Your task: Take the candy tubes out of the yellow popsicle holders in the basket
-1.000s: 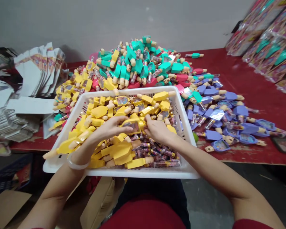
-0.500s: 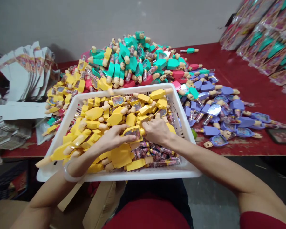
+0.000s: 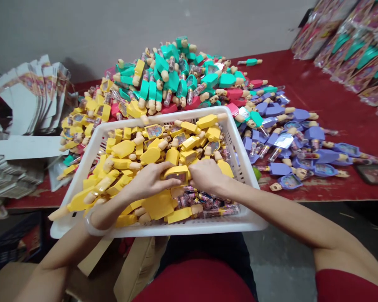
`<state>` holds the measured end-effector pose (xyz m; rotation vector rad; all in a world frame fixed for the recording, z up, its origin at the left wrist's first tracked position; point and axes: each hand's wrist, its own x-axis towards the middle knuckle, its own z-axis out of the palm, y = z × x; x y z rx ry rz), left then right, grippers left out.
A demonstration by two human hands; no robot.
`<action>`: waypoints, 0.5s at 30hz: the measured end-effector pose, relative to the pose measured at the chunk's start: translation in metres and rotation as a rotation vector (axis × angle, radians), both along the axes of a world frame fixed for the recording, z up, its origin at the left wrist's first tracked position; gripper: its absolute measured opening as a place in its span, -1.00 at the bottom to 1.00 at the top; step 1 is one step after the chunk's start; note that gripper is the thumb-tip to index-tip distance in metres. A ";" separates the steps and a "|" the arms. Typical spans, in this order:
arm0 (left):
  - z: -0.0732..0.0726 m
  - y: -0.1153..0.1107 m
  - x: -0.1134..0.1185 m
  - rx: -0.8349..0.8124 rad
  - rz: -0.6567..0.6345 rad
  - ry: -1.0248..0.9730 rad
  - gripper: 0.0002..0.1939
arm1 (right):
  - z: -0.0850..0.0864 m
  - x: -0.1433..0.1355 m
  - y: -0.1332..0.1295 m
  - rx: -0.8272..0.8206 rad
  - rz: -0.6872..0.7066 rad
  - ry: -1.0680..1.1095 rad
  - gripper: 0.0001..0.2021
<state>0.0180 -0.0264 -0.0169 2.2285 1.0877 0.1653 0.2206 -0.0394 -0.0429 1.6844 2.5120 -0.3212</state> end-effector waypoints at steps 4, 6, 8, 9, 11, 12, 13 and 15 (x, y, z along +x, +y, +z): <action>-0.010 0.001 -0.001 0.350 -0.125 0.131 -0.60 | -0.007 0.010 0.016 -0.329 0.021 0.242 -0.90; -0.017 0.005 -0.002 0.412 -0.172 0.110 -0.58 | -0.011 0.014 0.023 -0.482 0.081 0.373 -0.95; -0.020 0.010 -0.003 0.457 -0.179 0.083 -0.60 | -0.014 0.017 0.028 -0.516 0.108 0.438 -0.95; -0.020 0.012 -0.003 0.477 -0.167 0.075 -0.61 | -0.014 0.018 0.030 -0.482 0.102 0.439 -0.93; -0.017 0.013 -0.004 0.499 -0.118 0.079 -0.64 | -0.010 0.020 0.031 -0.325 0.061 0.392 -0.82; -0.014 0.013 -0.004 0.489 -0.083 0.097 -0.65 | -0.008 0.022 0.031 -0.217 0.029 0.345 -0.73; -0.012 0.012 -0.006 0.463 -0.036 0.123 -0.65 | -0.005 0.025 0.030 -0.107 -0.009 0.281 -0.64; -0.005 0.013 -0.013 0.352 0.079 0.163 -0.64 | -0.003 0.031 0.026 0.048 -0.084 0.126 -0.57</action>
